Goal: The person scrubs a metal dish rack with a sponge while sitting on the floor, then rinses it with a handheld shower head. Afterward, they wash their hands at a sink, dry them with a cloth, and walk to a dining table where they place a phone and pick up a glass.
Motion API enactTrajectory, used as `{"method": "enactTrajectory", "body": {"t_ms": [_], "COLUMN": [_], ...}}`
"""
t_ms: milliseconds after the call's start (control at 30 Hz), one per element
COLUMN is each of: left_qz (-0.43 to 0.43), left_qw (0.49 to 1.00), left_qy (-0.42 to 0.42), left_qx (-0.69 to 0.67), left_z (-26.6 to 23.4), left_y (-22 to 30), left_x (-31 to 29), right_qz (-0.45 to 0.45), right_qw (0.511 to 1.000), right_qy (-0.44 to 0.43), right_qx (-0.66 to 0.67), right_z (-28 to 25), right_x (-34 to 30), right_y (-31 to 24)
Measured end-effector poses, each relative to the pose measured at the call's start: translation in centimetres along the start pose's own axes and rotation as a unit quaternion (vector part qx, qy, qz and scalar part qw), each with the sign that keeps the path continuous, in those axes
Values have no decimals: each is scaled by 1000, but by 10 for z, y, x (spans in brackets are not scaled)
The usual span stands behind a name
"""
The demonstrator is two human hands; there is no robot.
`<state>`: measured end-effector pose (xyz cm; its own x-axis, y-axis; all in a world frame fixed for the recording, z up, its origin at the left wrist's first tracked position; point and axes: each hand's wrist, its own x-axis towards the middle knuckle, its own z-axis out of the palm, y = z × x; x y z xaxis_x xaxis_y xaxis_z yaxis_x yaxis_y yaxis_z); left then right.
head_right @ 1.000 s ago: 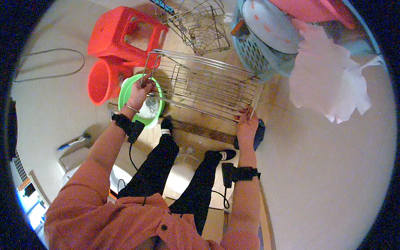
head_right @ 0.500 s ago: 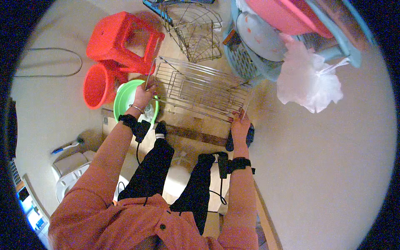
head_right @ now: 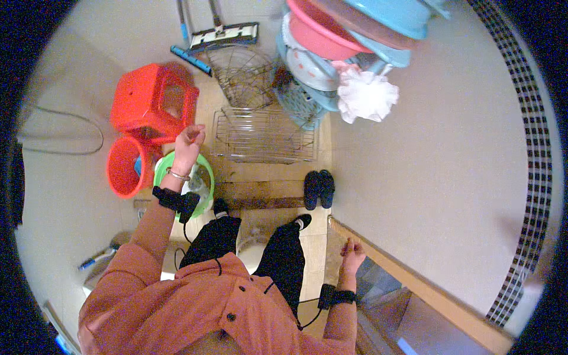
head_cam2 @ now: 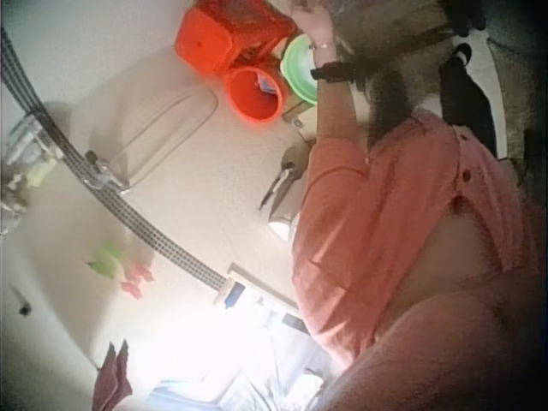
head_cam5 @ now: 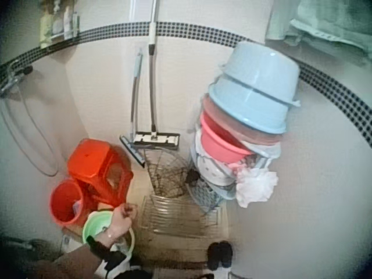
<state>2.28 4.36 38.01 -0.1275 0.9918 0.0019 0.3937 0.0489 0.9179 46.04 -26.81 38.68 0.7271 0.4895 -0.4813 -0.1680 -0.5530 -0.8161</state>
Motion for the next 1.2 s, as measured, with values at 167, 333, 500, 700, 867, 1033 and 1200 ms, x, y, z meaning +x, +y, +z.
{"method": "enactTrajectory", "body": {"t_ms": [167,333,500,700,867,1033,1200], "left_qz": [5,-33,-45,-66,-63,-118,-79], "left_qw": [981,931,935,965,979,974,953], "left_qy": [-195,-364,-350,-246,-194,-192,-293], "left_qx": [-6,-11,-28,-54,6,19,-4], "left_z": [10,41,86,129,133,144,198], "left_y": [53,86,137,221,246,228,211], "left_x": [-34,-83,-119,-176,-207,-225,-240], "right_qz": [45,66,128,247,225,205,187], "right_qw": [991,981,973,941,955,966,968], "right_qy": [69,29,-23,-38,-8,-48,-75], "right_qx": [101,178,193,228,193,147,151], "right_z": [-47,-96,-206,-352,-399,-387,-387], "right_x": [-47,-35,1,20,47,63,55], "right_y": [30,43,70,92,83,68,61]}}
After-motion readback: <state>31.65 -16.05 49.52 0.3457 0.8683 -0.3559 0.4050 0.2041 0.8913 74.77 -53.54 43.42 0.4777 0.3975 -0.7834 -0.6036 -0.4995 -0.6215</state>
